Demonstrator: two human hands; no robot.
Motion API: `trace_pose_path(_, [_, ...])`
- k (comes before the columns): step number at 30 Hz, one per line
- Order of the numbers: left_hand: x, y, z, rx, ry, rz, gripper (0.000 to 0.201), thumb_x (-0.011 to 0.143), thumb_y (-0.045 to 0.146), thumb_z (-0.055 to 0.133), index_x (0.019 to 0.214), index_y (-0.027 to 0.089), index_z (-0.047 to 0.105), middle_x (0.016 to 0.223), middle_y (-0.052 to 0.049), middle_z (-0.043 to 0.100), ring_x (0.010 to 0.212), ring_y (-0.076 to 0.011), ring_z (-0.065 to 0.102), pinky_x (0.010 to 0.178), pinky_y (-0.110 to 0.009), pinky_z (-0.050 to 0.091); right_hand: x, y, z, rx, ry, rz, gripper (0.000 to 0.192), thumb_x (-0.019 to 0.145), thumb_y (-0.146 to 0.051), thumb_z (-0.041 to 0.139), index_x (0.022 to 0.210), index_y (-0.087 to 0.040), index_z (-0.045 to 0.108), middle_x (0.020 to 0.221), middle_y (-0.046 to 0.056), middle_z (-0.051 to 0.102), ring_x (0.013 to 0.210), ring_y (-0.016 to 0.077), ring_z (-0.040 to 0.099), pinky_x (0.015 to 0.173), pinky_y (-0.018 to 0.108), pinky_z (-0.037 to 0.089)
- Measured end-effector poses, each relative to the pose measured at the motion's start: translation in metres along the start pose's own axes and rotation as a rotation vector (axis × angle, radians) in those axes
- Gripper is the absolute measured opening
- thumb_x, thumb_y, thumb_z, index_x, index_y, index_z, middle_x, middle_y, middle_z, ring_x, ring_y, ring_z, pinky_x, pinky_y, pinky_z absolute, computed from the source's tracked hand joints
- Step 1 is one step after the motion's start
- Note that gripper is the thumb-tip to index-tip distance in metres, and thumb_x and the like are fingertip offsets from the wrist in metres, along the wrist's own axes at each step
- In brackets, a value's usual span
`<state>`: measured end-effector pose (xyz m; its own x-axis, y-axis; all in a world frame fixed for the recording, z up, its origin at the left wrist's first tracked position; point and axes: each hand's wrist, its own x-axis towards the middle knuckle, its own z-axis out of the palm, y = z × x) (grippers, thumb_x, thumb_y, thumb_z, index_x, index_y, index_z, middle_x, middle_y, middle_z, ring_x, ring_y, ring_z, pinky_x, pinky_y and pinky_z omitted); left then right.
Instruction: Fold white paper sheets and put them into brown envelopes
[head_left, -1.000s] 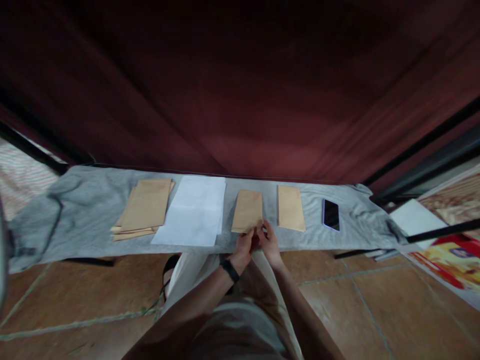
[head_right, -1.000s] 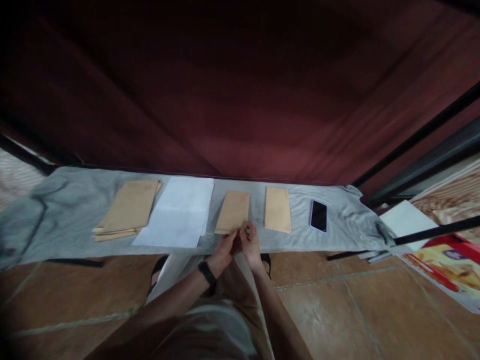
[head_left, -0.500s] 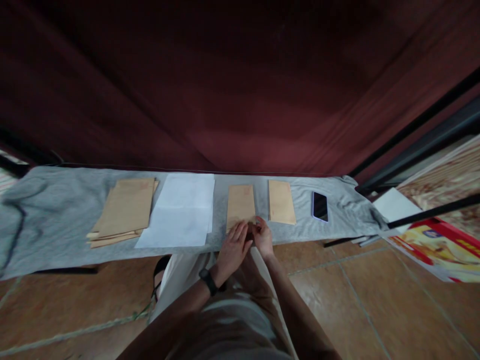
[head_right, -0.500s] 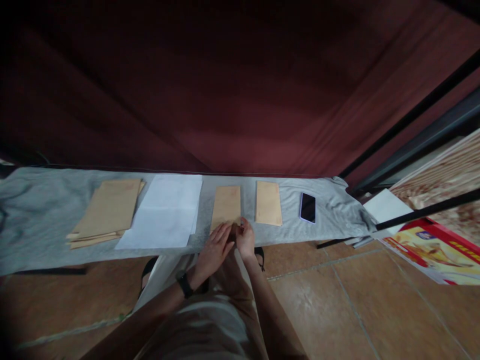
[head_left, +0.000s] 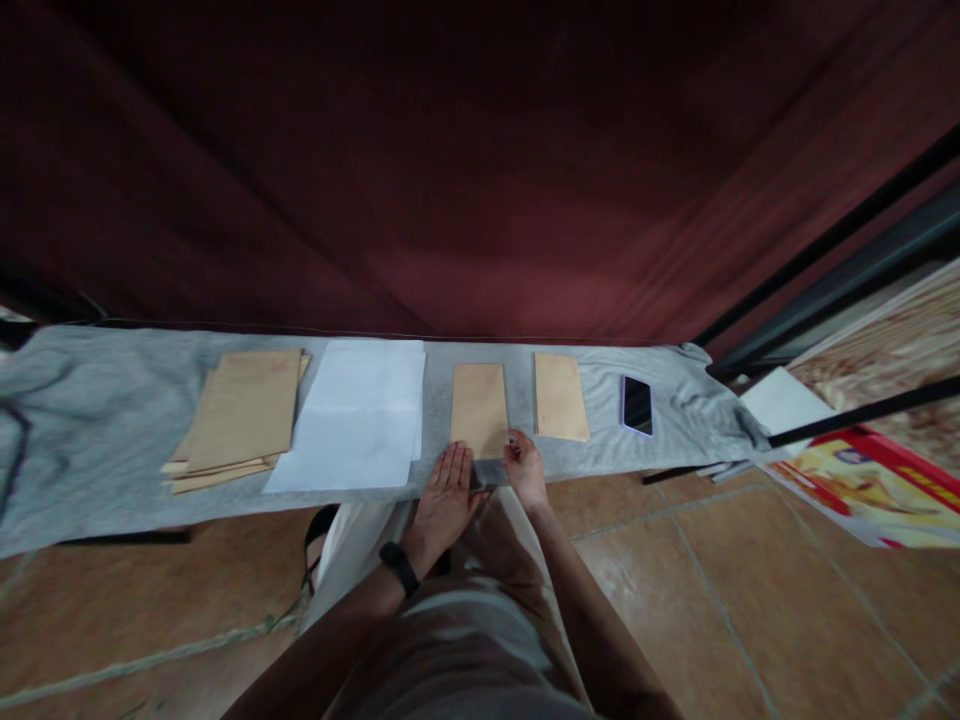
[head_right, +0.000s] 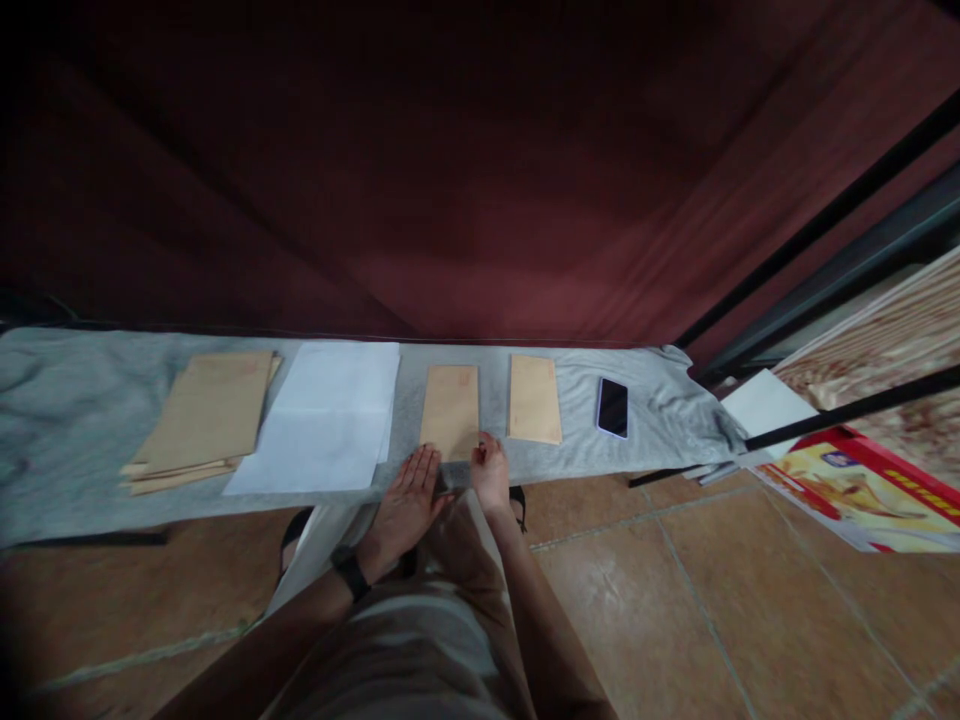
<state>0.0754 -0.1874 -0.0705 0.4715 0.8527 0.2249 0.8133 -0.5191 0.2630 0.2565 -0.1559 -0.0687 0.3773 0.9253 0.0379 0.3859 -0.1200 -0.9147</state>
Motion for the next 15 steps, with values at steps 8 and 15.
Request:
trace_pose_path(8, [0.0, 0.003, 0.0, -0.003, 0.009, -0.038, 0.067, 0.095, 0.04, 0.047, 0.15, 0.001, 0.038, 0.157, -0.024, 0.038, 0.151, -0.032, 0.026, 0.122, -0.051, 0.029, -0.013, -0.014, 0.005, 0.643, -0.12, 0.368, 0.032, 0.063, -0.041, 0.079, 0.084, -0.02, 0.066, 0.068, -0.001, 0.067, 0.063, 0.0175, 0.065, 0.066, 0.033, 0.057])
trace_pose_path(15, [0.0, -0.002, 0.005, -0.149, 0.052, -0.06, 0.063, 0.098, 0.04, 0.044, 0.15, 0.005, 0.039, 0.158, -0.023, 0.038, 0.15, -0.0325, 0.029, 0.12, -0.055, 0.032, -0.026, -0.026, 0.02, 0.79, -0.124, 0.429, 0.039, 0.058, -0.046, 0.086, 0.073, -0.021, 0.061, 0.069, 0.0, 0.067, 0.068, 0.0201, 0.069, 0.071, 0.036, 0.058])
